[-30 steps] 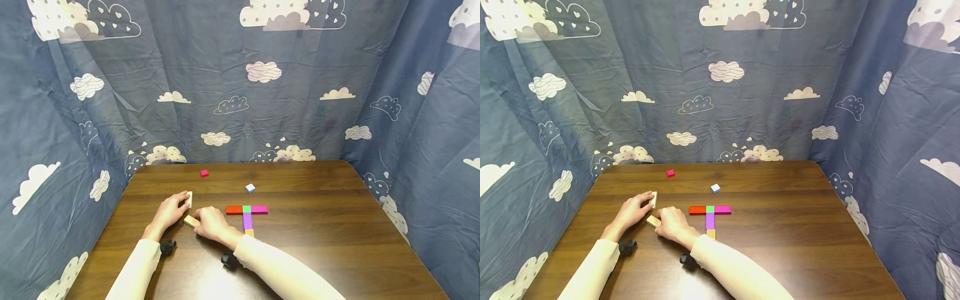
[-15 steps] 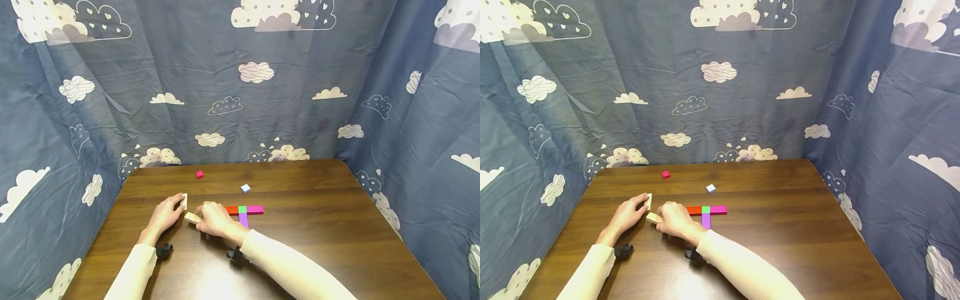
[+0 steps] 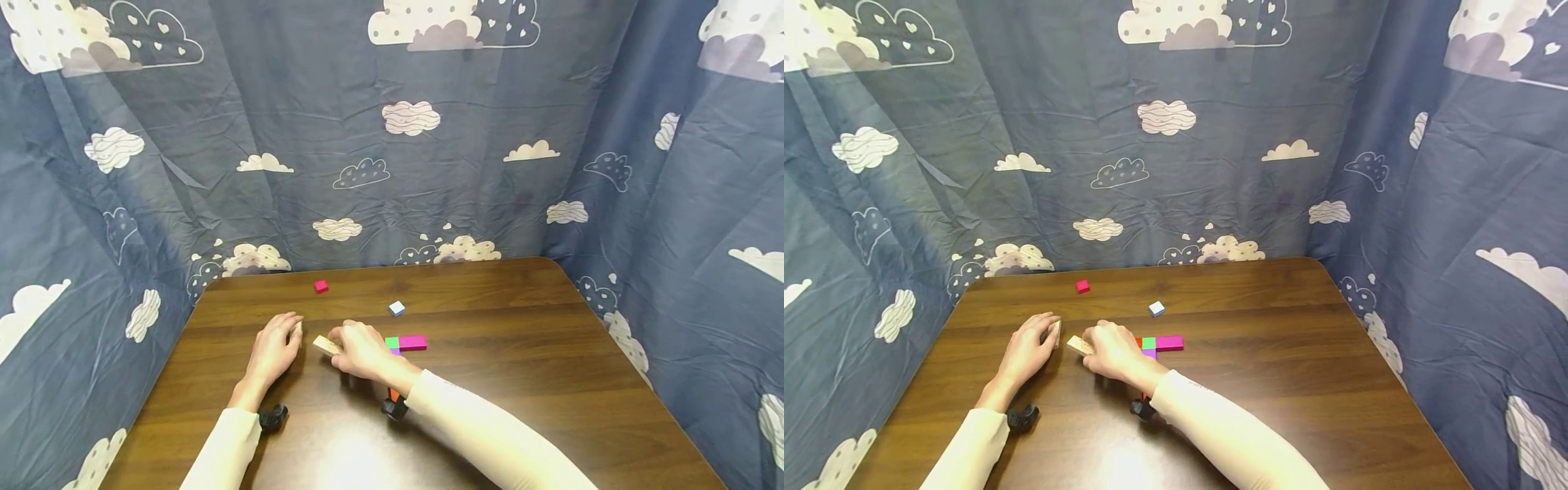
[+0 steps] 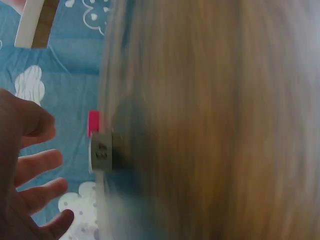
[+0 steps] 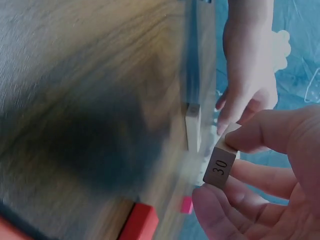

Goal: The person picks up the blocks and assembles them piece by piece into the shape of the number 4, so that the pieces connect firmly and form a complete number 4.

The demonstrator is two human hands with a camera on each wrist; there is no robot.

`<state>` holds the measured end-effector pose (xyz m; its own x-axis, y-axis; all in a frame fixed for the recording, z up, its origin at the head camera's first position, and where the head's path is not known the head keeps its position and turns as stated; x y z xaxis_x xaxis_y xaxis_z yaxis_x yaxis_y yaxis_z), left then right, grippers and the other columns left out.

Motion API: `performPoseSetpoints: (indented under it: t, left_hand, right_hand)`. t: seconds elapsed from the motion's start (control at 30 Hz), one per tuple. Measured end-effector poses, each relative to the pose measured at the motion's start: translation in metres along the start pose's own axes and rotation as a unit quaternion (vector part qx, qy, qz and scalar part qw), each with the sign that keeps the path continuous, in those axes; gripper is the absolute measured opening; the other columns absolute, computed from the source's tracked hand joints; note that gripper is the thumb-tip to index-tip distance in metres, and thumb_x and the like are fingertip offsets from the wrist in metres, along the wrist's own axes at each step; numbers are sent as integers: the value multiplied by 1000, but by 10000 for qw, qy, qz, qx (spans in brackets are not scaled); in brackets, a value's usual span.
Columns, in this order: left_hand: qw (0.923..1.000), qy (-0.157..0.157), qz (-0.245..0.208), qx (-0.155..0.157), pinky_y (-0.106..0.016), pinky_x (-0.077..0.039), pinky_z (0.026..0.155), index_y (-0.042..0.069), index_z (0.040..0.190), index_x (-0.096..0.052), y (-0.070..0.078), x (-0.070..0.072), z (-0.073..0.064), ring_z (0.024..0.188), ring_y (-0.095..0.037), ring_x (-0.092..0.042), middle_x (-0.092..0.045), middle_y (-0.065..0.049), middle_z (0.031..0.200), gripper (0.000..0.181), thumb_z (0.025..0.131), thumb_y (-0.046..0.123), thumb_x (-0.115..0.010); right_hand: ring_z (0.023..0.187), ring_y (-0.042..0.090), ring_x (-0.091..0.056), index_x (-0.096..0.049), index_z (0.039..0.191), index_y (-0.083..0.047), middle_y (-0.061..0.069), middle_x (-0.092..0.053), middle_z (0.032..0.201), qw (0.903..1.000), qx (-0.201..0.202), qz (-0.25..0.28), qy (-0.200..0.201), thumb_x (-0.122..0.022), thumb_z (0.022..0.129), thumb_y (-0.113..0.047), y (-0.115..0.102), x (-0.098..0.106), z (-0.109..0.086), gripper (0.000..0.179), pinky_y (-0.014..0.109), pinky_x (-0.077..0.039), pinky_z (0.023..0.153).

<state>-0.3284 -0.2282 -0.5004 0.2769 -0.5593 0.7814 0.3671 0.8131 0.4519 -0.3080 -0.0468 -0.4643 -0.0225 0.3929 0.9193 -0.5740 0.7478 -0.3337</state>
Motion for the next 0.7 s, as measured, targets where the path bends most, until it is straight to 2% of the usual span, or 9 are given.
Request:
performPoseSetpoints:
  t: [0.13,0.3,0.47,0.7]
  left_hand:
    - [9993,254,-250,-78,-60,-41,102,3,125,-68,15,1,-1,126,-37,-54,-62,-16,132,32,94,8,-68]
    - [9975,425,-552,-107,-53,-42,104,5,125,-68,34,-4,-1,125,-34,-55,-64,-12,130,31,94,8,-68]
    - [9960,353,-819,-28,-51,-41,107,7,126,-68,48,-12,-6,125,-32,-57,-66,-8,128,32,94,9,-68]
    - [9947,204,-1008,13,-48,-48,100,9,124,-70,63,-24,-9,119,-29,-61,-68,-6,123,31,93,10,-71]
  right_hand:
    - [67,10,-54,-77,111,-19,-5,-61,88,9999,-133,61,52,-80,74,-24,8,4,-2,37,28,-45,57]
    - [67,10,-54,-76,111,-19,-6,-60,86,9995,-274,153,105,-80,74,-23,18,9,-3,37,28,-44,56]
    - [66,9,-54,-76,111,-18,-7,-59,83,9990,-319,300,125,-78,73,-19,26,14,-6,38,27,-43,55]
    - [68,9,-55,-74,116,-22,-6,-63,85,9974,-617,331,169,-79,73,-20,45,20,-9,44,30,-45,55]
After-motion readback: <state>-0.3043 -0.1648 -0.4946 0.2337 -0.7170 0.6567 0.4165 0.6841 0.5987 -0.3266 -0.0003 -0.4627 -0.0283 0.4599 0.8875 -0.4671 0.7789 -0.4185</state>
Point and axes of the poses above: each hand's wrist, its own z-axis towards the middle knuckle, its own x-axis out of the back of the hand, y = z × x, the point moved 7 cm from there along z, towards the middle knuckle
